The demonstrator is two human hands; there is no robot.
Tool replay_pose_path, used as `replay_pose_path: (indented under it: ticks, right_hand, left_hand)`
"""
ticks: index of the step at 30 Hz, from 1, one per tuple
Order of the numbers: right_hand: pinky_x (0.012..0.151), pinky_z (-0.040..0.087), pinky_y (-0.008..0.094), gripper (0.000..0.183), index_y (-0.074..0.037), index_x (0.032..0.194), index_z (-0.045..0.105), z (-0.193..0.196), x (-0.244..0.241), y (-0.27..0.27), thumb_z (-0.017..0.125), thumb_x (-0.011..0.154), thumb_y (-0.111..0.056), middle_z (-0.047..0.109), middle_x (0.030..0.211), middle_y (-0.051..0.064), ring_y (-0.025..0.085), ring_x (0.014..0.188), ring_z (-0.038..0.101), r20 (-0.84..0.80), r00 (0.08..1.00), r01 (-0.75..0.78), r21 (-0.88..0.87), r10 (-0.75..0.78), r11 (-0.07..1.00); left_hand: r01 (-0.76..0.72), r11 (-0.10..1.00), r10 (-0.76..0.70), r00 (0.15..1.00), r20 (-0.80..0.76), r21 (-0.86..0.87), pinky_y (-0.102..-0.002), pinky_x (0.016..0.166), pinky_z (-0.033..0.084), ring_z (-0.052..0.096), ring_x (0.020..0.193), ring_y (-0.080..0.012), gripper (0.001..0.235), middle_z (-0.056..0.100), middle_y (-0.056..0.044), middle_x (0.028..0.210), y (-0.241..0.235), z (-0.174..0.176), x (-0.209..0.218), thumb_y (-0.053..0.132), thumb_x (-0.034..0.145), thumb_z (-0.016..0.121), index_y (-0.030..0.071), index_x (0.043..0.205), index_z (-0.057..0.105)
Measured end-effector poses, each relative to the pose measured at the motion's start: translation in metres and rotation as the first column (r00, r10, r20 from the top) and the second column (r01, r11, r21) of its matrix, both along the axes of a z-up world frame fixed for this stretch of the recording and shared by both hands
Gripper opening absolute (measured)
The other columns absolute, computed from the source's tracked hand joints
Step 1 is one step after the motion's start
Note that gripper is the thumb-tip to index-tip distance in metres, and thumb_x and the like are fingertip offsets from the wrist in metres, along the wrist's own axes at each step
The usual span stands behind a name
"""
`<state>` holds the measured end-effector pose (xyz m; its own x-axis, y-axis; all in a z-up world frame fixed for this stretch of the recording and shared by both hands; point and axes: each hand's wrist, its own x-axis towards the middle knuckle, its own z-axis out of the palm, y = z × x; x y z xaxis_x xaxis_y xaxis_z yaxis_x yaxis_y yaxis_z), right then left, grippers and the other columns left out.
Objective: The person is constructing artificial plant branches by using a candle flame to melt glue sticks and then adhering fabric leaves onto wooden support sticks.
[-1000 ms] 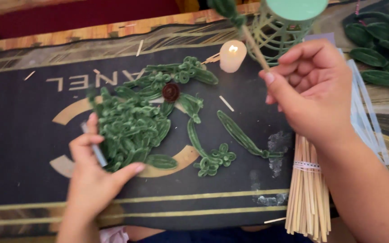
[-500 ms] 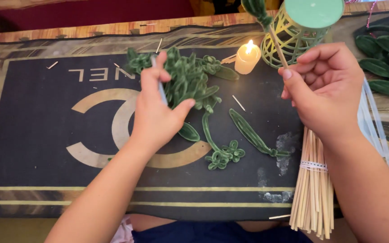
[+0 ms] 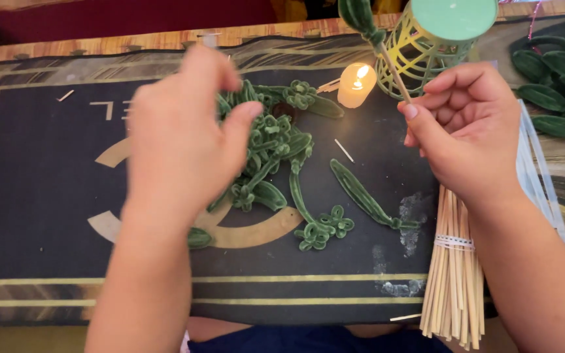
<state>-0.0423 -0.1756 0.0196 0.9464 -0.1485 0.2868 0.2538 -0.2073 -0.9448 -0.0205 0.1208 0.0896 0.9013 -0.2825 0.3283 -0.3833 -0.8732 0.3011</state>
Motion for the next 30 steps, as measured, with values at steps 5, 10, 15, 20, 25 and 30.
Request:
replay_pose_path:
  ticks: [5, 10, 15, 20, 25, 30]
  right_hand:
    - [0.046, 0.046, 0.02, 0.027, -0.009, 0.112, 0.047, 0.002, 0.002, 0.0, 0.071, 0.1, -0.001, 0.071, 0.096, 0.015, 0.015, 0.062, 0.066, -0.064, 0.998, -0.001, 0.052, 0.005, 0.999]
    - [0.043, 0.045, 0.019, 0.029, -0.009, 0.113, 0.048, 0.0, 0.003, -0.001, 0.072, 0.099, -0.001, 0.069, 0.093, 0.019, 0.015, 0.061, 0.066, -0.086, 0.995, -0.038, 0.162, 0.052, 0.986]
    - [0.038, 0.043, 0.018, 0.027, -0.009, 0.113, 0.051, 0.002, 0.004, -0.001, 0.071, 0.096, 0.0, 0.07, 0.087, 0.017, 0.014, 0.059, 0.066, -0.151, 0.981, -0.082, 0.268, 0.126, 0.96]
    - [0.041, 0.045, 0.021, 0.025, -0.007, 0.112, 0.053, 0.01, -0.006, 0.009, 0.069, 0.095, -0.001, 0.071, 0.087, 0.017, 0.015, 0.057, 0.065, -0.233, 0.964, -0.092, 0.153, 0.126, 0.984]
    - [0.068, 0.057, 0.025, 0.022, 0.006, 0.124, 0.058, 0.013, -0.018, 0.017, 0.068, 0.104, 0.007, 0.071, 0.103, 0.021, 0.019, 0.072, 0.068, 0.068, 0.996, -0.042, -0.219, 0.059, 0.975]
    - [0.08, 0.06, 0.03, 0.021, 0.009, 0.127, 0.062, 0.012, -0.016, 0.009, 0.064, 0.107, 0.015, 0.069, 0.105, 0.021, 0.026, 0.092, 0.074, 0.162, 0.986, 0.015, -0.331, 0.041, 0.944]
  left_hand:
    - [0.233, 0.972, -0.226, 0.956, -0.186, 0.015, -0.056, 0.082, 0.051, 0.068, 0.073, -0.0346, 0.013, 0.073, -0.01, 0.08, -0.042, -0.041, 0.011, 0.015, 0.098, 0.059, 0.011, 0.109, 0.062]
    - [0.254, 0.91, -0.233, 0.967, -0.101, 0.328, -0.047, 0.061, 0.037, 0.056, 0.07, -0.0334, 0.064, 0.063, -0.004, 0.071, -0.051, -0.076, 0.015, -0.005, 0.063, 0.07, 0.008, 0.121, 0.047]
    - [0.273, 0.947, -0.229, 0.943, -0.24, 0.168, -0.048, 0.077, 0.036, 0.058, 0.082, -0.0313, 0.04, 0.067, 0.001, 0.077, -0.046, -0.051, 0.012, -0.001, 0.074, 0.065, 0.017, 0.107, 0.05]
    - [0.187, 0.918, -0.25, 0.957, -0.146, -0.349, -0.043, 0.079, 0.043, 0.058, 0.079, -0.0227, 0.027, 0.065, 0.001, 0.09, -0.03, -0.026, 0.003, 0.016, 0.084, 0.076, 0.018, 0.096, 0.052]
    - [0.171, 0.32, -0.368, 0.929, 0.044, -0.932, -0.022, 0.065, 0.048, 0.055, 0.074, -0.0101, 0.039, 0.059, -0.011, 0.093, -0.02, -0.03, 0.003, -0.003, 0.094, 0.072, 0.015, 0.107, 0.04]
    - [0.135, 0.175, -0.481, 0.876, 0.035, -0.975, -0.027, 0.057, 0.055, 0.068, 0.067, -0.0238, 0.039, 0.062, -0.02, 0.096, -0.014, -0.028, 0.003, -0.006, 0.096, 0.066, 0.017, 0.109, 0.036]
